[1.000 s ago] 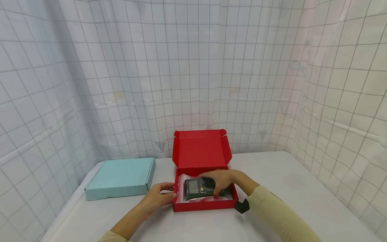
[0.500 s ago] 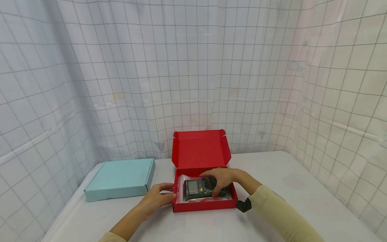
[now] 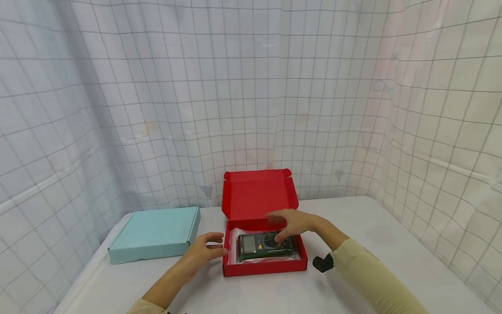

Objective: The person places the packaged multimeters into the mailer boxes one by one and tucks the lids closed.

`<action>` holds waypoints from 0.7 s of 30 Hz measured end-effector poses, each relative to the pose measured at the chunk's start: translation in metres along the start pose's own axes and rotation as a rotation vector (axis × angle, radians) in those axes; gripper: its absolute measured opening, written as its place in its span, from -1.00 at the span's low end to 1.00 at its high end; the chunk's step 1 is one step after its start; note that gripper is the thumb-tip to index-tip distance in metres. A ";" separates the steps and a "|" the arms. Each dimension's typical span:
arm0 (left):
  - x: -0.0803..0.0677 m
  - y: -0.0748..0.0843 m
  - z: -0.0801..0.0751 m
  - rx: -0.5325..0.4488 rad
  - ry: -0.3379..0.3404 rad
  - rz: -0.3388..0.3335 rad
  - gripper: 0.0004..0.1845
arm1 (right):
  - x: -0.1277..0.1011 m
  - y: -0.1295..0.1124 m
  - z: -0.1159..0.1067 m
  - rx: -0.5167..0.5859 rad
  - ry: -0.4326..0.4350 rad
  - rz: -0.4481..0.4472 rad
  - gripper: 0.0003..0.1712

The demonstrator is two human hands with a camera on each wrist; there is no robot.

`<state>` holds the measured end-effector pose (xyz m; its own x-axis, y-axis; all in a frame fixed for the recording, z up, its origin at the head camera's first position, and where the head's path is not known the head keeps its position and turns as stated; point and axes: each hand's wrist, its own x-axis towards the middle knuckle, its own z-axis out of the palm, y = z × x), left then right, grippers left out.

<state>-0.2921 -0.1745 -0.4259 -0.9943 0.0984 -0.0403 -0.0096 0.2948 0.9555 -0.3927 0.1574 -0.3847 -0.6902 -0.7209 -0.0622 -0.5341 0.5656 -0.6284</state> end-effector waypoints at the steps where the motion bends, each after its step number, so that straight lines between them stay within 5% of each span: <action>1: 0.001 0.002 -0.001 -0.003 0.009 0.010 -0.36 | -0.001 0.001 -0.002 0.003 0.014 -0.006 0.02; 9: 0.015 0.018 -0.011 0.065 0.093 0.113 -0.39 | -0.009 0.000 -0.023 0.013 0.061 -0.007 -0.02; 21: 0.055 0.025 -0.030 0.056 0.154 0.111 -0.30 | -0.021 0.006 -0.045 0.070 0.216 0.041 -0.15</action>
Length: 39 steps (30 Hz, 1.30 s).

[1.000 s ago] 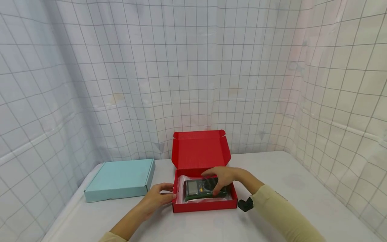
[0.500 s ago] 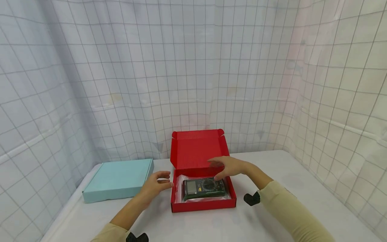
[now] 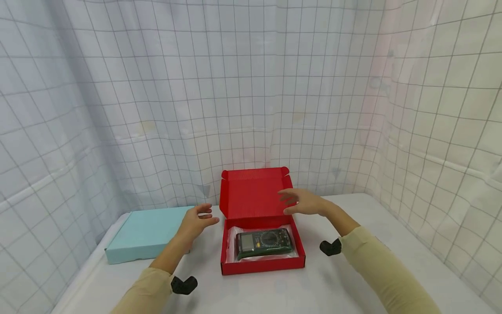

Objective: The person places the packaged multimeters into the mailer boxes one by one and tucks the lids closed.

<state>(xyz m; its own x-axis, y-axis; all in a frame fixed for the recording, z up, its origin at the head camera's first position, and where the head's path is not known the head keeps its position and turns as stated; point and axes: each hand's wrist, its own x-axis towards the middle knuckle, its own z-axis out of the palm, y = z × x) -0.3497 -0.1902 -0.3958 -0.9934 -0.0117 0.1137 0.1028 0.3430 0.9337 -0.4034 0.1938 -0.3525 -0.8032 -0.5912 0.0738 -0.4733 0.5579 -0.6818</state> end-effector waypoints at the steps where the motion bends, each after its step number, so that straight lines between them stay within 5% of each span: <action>1: 0.004 0.001 -0.001 -0.007 0.006 0.003 -0.30 | 0.000 0.002 -0.002 0.005 0.022 0.000 -0.17; 9: 0.028 0.000 0.000 -0.046 0.007 0.006 -0.30 | 0.002 0.015 -0.011 0.042 0.213 0.016 -0.28; 15: 0.043 -0.010 0.011 -0.179 -0.046 0.014 -0.32 | 0.007 0.029 -0.009 0.096 0.323 0.052 -0.36; 21: 0.050 -0.012 0.023 -0.325 -0.077 -0.022 -0.44 | 0.015 0.045 0.003 0.265 0.311 0.125 -0.38; 29: 0.049 -0.014 0.027 -0.418 -0.090 -0.038 -0.45 | 0.027 0.046 0.016 0.385 0.290 0.121 -0.42; 39: 0.051 -0.013 0.034 -0.467 -0.108 -0.016 -0.43 | 0.029 0.047 0.017 0.703 0.253 0.175 -0.38</action>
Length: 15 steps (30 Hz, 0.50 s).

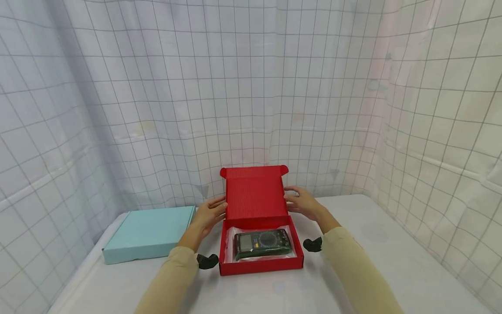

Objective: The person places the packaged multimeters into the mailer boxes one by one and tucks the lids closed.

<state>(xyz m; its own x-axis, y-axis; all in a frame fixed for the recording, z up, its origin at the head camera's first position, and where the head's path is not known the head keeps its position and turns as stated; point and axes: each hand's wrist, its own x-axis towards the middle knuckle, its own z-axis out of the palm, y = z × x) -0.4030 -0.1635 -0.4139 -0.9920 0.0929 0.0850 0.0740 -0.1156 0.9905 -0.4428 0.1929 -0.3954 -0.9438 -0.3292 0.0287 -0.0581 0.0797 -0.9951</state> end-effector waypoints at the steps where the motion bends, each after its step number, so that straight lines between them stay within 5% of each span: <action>1: 0.000 0.001 -0.001 0.011 -0.003 0.003 -0.41 | 0.000 -0.001 0.000 0.005 -0.002 0.002 -0.37; 15: 0.002 0.004 -0.005 0.094 -0.071 -0.024 -0.44 | -0.006 -0.006 -0.004 -0.080 -0.074 -0.005 -0.40</action>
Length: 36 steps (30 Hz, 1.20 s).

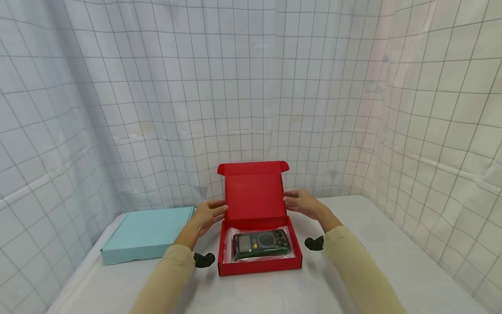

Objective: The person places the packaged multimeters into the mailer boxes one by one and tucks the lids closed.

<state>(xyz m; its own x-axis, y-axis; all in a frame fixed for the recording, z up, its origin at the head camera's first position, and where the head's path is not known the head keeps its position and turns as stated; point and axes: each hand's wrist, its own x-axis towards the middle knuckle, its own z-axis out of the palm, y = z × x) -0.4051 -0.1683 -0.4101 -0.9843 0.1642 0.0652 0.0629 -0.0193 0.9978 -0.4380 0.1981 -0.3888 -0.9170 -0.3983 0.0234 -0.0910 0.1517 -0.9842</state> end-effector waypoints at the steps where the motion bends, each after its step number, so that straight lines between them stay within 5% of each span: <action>1: 0.000 0.000 -0.001 0.000 -0.004 -0.002 -0.45 | 0.000 0.000 0.000 0.008 -0.005 0.000 -0.40; 25: -0.002 0.004 -0.007 0.085 -0.085 0.012 -0.34 | -0.007 0.003 -0.006 -0.080 -0.042 -0.050 -0.33; 36: -0.010 0.006 -0.013 0.274 -0.102 0.085 -0.28 | -0.015 -0.001 -0.009 -0.217 -0.077 -0.099 -0.35</action>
<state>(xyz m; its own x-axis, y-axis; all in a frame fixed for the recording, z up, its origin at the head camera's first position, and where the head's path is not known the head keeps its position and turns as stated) -0.3976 -0.1831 -0.4050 -0.9527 0.2720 0.1357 0.2006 0.2272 0.9530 -0.4273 0.2121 -0.3867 -0.8677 -0.4876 0.0961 -0.2680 0.2962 -0.9168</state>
